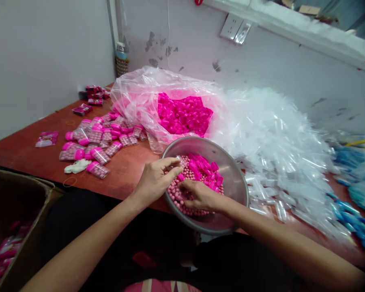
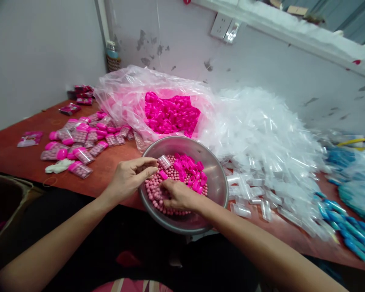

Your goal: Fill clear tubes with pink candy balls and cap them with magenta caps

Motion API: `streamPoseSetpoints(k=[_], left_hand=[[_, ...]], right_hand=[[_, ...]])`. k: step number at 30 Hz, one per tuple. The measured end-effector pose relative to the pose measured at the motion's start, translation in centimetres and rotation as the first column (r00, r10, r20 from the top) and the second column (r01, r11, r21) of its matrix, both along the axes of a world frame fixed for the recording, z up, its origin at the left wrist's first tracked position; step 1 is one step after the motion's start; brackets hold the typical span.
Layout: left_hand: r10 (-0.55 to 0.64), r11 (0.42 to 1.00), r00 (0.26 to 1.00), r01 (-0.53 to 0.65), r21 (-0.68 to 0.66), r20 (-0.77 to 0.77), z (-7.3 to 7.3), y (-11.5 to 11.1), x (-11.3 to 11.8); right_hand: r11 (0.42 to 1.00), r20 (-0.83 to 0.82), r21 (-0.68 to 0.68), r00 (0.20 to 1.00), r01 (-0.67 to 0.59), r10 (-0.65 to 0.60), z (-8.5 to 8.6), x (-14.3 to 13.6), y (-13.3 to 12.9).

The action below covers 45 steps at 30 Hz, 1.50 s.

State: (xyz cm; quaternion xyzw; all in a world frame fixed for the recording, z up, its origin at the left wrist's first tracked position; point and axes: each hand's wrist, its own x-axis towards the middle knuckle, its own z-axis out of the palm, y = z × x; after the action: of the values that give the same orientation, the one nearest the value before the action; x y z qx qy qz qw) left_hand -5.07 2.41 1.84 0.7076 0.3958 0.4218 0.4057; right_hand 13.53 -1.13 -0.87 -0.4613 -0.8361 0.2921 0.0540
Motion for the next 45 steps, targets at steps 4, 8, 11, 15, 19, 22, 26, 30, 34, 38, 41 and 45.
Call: streamPoseSetpoints(k=[4, 8, 11, 15, 19, 22, 26, 30, 34, 38, 41, 45], left_hand=[[-0.1, 0.995, 0.993, 0.098, -0.023, -0.071, 0.5, -0.2, 0.0], [-0.333, 0.941, 0.94, 0.326, -0.09, -0.079, 1.0, -0.9, 1.3], [-0.387, 0.915, 0.922, 0.383, -0.124, -0.004, 1.0, -1.3, 2.5], [-0.358, 0.91, 0.931, 0.364, -0.197, 0.064, 0.4, -1.2, 3.4], [-0.466, 0.79, 0.864, 0.504, -0.349, 0.194, 0.2, -0.6, 3.6], [-0.51, 0.735, 0.834, 0.55, -0.396, 0.211, 0.3, -0.3, 3.7], [-0.48, 0.809, 0.868, 0.495, -0.319, 0.13, 0.1, -0.3, 4.0], [-0.375, 0.853, 0.905, 0.421, -0.308, 0.2, -0.3, 0.0, 4.1], [-0.193, 0.817, 0.893, 0.375, -0.438, 0.405, -0.3, 0.0, 4.0], [-0.092, 0.786, 0.866, 0.366, -0.498, 0.492, -0.1, -0.1, 4.0], [-0.065, 0.779, 0.835, 0.384, -0.496, 0.546, -0.1, -0.1, 3.9], [-0.066, 0.756, 0.815, 0.418, -0.504, 0.576, -0.2, -0.1, 3.9]], right_hand=[[0.893, -0.546, -0.427, 0.748, 0.14, -0.378, 1.4, 1.6, -0.7], [0.805, -0.699, -0.582, 0.437, 0.113, -0.566, 1.8, 2.0, -1.8], [0.784, -0.694, -0.606, 0.393, 0.132, -0.603, 1.7, 1.9, -2.3], [0.829, -0.67, -0.44, 0.488, 0.346, -0.559, 2.2, 2.6, -2.7], [0.929, -0.578, -0.037, 0.751, 0.368, -0.32, 3.8, 3.9, -2.7], [0.955, -0.425, 0.121, 0.884, 0.27, -0.196, 4.6, 4.2, -2.5], [0.966, -0.424, -0.063, 0.87, 0.251, -0.253, 5.0, 4.8, -2.3], [0.895, -0.375, -0.321, 0.826, 0.311, -0.422, 5.8, 6.8, -2.5], [0.937, 0.012, -0.219, 0.961, 0.272, -0.276, 5.7, 8.8, -2.4], [0.969, 0.38, 0.167, 0.894, 0.184, -0.235, 4.1, 9.1, -1.3], [0.956, 0.58, 0.293, 0.792, 0.015, -0.191, 2.8, 8.4, 0.0], [0.929, 0.666, 0.31, 0.743, -0.203, -0.06, 1.3, 7.3, 1.1]])
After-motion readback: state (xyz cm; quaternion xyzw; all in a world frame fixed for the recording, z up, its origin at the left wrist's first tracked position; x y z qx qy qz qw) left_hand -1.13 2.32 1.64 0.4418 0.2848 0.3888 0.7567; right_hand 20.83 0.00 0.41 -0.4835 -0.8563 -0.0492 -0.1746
